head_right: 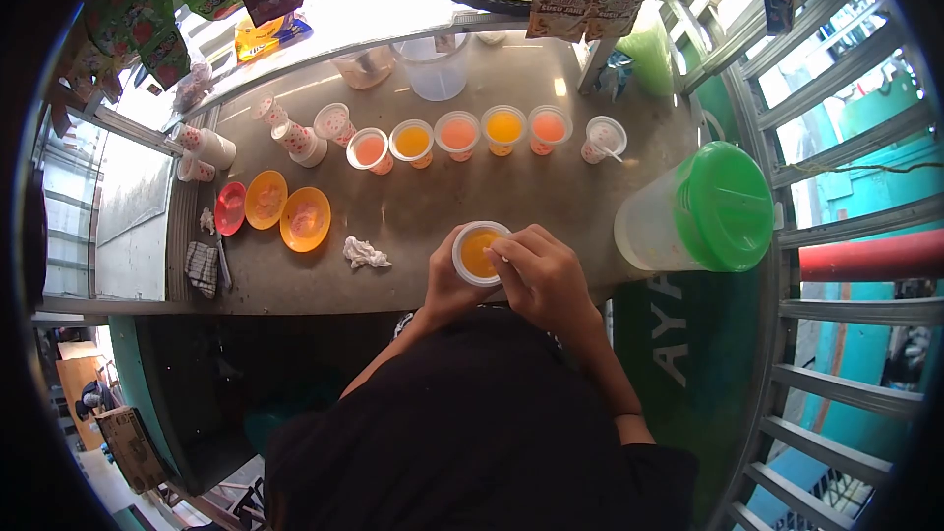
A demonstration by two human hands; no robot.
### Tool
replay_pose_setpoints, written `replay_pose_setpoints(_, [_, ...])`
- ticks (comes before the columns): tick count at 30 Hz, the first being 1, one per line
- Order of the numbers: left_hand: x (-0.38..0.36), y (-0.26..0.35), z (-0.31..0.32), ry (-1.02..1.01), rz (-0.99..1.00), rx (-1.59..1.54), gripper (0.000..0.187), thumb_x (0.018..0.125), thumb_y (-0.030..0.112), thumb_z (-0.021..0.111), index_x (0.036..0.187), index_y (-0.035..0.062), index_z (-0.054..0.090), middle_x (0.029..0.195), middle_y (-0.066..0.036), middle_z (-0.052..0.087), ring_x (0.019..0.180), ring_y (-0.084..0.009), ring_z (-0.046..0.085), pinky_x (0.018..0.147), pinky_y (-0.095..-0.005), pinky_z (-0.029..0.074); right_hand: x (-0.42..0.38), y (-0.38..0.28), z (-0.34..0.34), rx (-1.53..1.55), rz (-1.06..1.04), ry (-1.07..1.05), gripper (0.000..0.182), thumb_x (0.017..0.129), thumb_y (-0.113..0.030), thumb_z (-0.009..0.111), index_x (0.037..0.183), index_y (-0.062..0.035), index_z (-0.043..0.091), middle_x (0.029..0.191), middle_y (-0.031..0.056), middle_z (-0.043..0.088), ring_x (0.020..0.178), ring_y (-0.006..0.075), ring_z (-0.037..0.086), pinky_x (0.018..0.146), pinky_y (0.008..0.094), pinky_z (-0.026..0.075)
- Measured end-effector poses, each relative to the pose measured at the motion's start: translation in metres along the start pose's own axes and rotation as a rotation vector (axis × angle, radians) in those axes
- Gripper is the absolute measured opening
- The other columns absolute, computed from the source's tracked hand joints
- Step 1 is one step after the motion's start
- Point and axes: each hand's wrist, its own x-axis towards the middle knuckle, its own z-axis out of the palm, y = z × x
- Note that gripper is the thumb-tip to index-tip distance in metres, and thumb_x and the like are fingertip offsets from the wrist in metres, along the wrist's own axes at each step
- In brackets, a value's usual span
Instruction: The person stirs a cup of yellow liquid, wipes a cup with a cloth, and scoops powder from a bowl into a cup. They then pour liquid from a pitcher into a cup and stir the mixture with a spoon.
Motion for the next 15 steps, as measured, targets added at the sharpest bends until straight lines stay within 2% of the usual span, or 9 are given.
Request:
replay_pose_setpoints(4, [-0.0002, 0.0021, 0.0001, -0.017, -0.017, -0.031, 0.052, 0.069, 0.007, 0.084, 0.114, -0.0015, 0.059, 0.105, -0.013, 0.066, 0.096, -0.0215, 0.067, 0.084, -0.0323, 0.053, -0.0010, -0.0019, -0.0019, 0.040, 0.049, -0.058, 0.010, 0.080, 0.003, 0.070, 0.090, 0.0008, 0.068, 0.083, 0.0134, 0.067, 0.074, 0.0277, 0.064, 0.066, 0.0352, 0.052])
replay_pose_setpoints(10, [0.0002, 0.0008, 0.0014, 0.004, 0.001, -0.022, 0.052, 0.069, 0.008, 0.084, 0.113, -0.0015, 0.059, 0.104, -0.013, 0.066, 0.095, -0.0219, 0.067, 0.083, -0.0323, 0.053, 0.0006, 0.0015, 0.0039, -0.006, -0.020, 0.058, 0.009, 0.079, 0.002, 0.071, 0.088, 0.0011, 0.068, 0.081, 0.0137, 0.067, 0.073, 0.0270, 0.065, 0.065, 0.0349, 0.051])
replay_pose_setpoints(15, [0.0000, -0.0007, 0.0015, -0.002, 0.000, -0.003, 0.051, 0.069, 0.008, 0.084, 0.113, -0.0014, 0.059, 0.104, -0.013, 0.066, 0.095, -0.0226, 0.067, 0.082, -0.0327, 0.053, -0.0019, -0.0004, -0.0008, 0.022, 0.030, 0.004, 0.010, 0.079, 0.003, 0.071, 0.089, 0.0015, 0.068, 0.081, 0.0138, 0.067, 0.073, 0.0272, 0.065, 0.066, 0.0352, 0.052])
